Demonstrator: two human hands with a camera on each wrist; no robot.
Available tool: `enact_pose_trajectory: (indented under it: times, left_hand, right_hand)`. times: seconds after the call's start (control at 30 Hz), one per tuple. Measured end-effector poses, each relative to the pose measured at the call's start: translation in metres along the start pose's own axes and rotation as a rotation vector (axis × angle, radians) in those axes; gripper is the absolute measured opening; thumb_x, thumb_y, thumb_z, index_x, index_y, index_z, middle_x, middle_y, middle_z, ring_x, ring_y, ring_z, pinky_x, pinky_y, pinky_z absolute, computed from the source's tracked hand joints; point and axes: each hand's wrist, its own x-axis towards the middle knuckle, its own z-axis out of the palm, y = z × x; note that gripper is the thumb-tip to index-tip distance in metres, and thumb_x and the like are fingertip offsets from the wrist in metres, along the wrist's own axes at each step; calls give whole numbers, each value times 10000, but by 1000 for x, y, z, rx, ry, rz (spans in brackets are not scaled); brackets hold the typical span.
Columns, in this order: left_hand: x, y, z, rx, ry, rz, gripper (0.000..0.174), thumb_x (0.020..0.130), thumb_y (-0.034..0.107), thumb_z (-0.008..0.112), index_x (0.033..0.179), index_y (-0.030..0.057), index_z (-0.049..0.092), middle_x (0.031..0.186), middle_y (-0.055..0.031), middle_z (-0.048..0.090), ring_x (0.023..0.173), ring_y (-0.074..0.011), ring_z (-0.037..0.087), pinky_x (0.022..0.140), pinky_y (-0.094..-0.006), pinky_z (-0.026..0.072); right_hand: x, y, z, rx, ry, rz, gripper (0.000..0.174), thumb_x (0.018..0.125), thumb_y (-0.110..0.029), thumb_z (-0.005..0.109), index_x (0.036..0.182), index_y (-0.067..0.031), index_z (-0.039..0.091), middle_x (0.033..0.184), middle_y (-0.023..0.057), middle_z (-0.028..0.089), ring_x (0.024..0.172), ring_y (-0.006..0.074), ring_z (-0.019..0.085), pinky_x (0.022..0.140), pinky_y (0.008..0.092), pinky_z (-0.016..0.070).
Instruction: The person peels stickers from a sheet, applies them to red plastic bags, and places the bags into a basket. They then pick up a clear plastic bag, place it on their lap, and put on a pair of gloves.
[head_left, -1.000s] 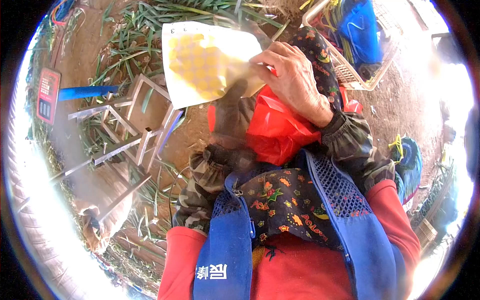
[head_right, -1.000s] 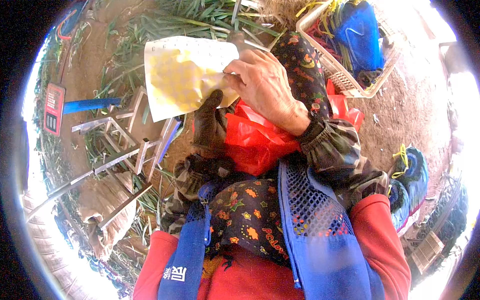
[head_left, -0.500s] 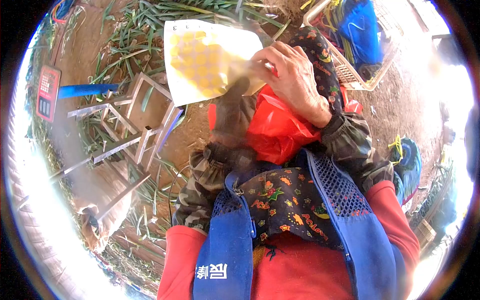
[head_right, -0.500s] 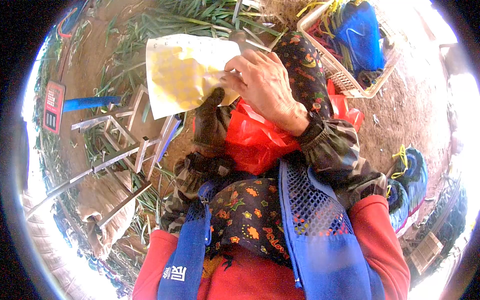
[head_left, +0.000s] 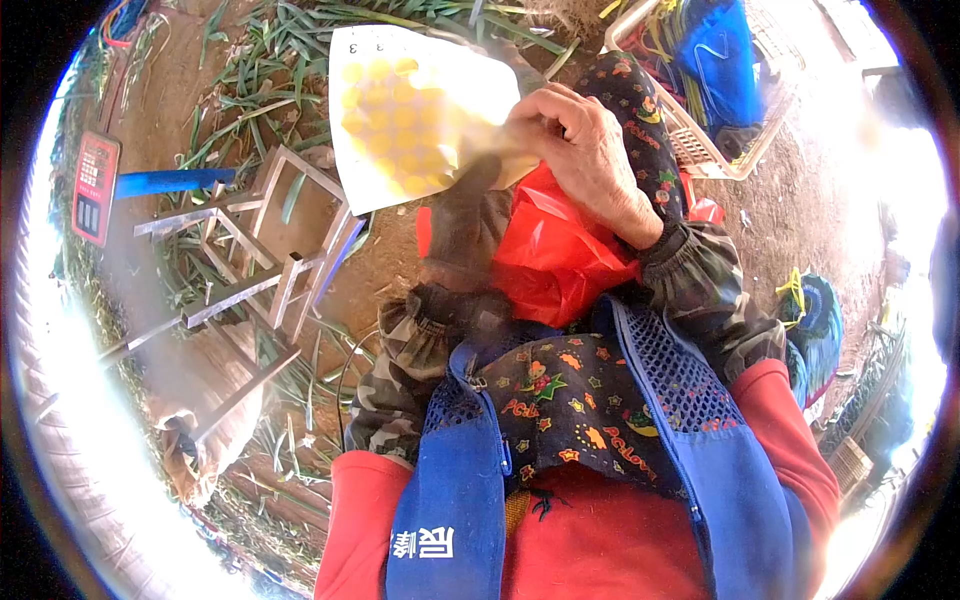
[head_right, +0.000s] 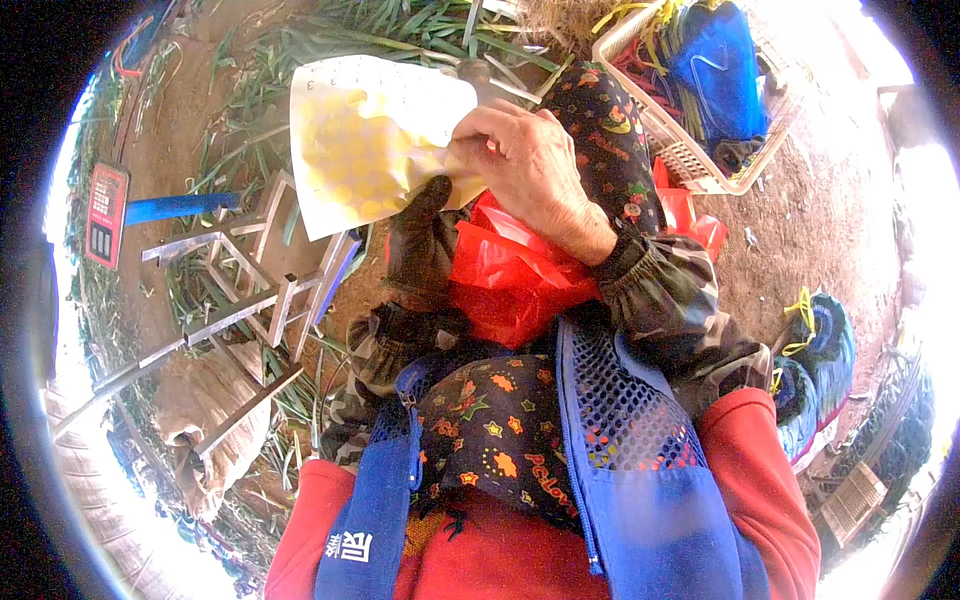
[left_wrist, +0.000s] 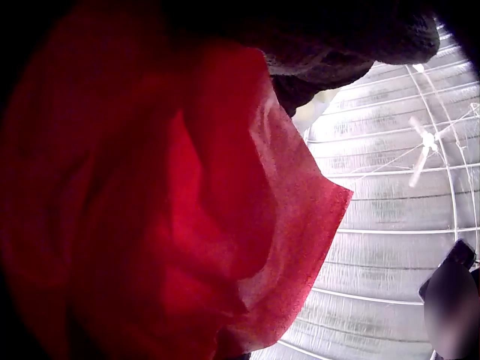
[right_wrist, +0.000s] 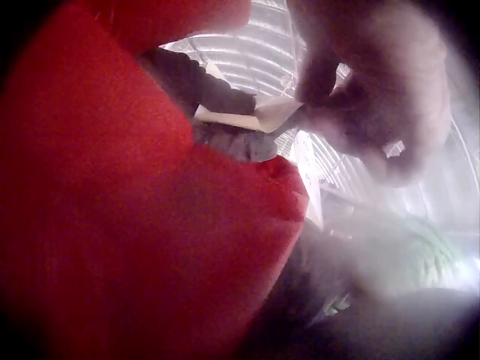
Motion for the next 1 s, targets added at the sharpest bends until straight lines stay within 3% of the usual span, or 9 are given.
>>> enact_pose_trajectory:
  times: [0.07, 0.13, 0.2, 0.23, 0.37, 0.5, 0.67, 0.93, 1.0]
  left_hand:
    - [2, 2, -6, -10, -35, -66, 300, 923, 44, 543, 1221, 70, 533, 1171, -80, 593, 1110, -261, 597, 969, -441, 506]
    - [7, -1, -29, 535, -19, 116, 246, 919, 65, 560, 1165, 69, 572, 1180, -102, 595, 1119, -277, 594, 991, -464, 495]
    - [9, -2, -37, 500, -26, 189, 235, 929, 97, 568, 1161, 62, 580, 1182, -110, 606, 1114, -276, 600, 986, -472, 498]
    - [9, 0, -34, 193, -41, 166, 252, 940, 117, 568, 1184, 56, 569, 1180, -108, 617, 1106, -267, 608, 969, -469, 506]
    - [13, 5, -41, -463, -95, 49, 257, 960, 148, 566, 1203, 65, 567, 1190, -96, 632, 1119, -263, 603, 1017, -527, 448]
    - [16, 8, -48, -718, -248, -48, 310, 949, 171, 588, 1239, 60, 575, 1200, -94, 644, 1118, -267, 604, 1060, -482, 406]
    - [17, 8, -57, -767, -235, -4, 296, 919, 173, 622, 1174, 23, 625, 1118, -126, 684, 1073, -274, 616, 1033, -457, 428]
    - [8, 23, -53, -658, -219, 27, 306, 931, 242, 592, 1145, 28, 634, 1144, -121, 682, 1144, -281, 601, 1072, -539, 377]
    - [7, 28, -51, -642, -320, 8, 346, 957, 246, 541, 1231, 41, 589, 1219, -120, 653, 1236, -281, 537, 1126, -605, 208]
  right_hand:
    - [-1, -1, 1, 47, 37, 82, 115, 841, -174, 673, 908, -82, 688, 796, 87, 662, 719, 260, 647, 669, 357, 503]
    - [0, 1, 2, 129, 98, 143, 129, 856, -171, 672, 926, -63, 684, 794, 91, 672, 705, 212, 647, 663, 332, 507]
    - [2, 7, 2, 243, 185, 185, 144, 872, -173, 674, 941, -47, 680, 790, 90, 676, 706, 156, 638, 669, 309, 505]
    - [3, 6, -1, 276, 211, 224, 153, 884, -179, 679, 947, -40, 676, 775, 81, 676, 734, 105, 623, 661, 286, 499]
    - [1, 2, -10, 99, 265, 160, 121, 859, -161, 685, 919, -58, 666, 789, 81, 660, 685, 163, 622, 643, 308, 485]
    - [0, 4, -7, -178, 177, -34, 92, 837, -180, 688, 876, -106, 650, 815, 63, 648, 719, 244, 626, 684, 346, 456]
    - [-7, 4, 7, -343, 79, -253, 102, 838, -189, 663, 848, -113, 596, 813, 37, 627, 799, 248, 616, 721, 387, 437]
    - [-12, 6, 5, -391, 61, -257, 93, 843, -184, 654, 869, -113, 599, 836, 38, 626, 841, 246, 616, 745, 385, 430]
    - [-13, 8, 4, -375, 86, -229, 83, 844, -176, 651, 874, -115, 602, 837, 43, 638, 838, 255, 624, 744, 388, 429]
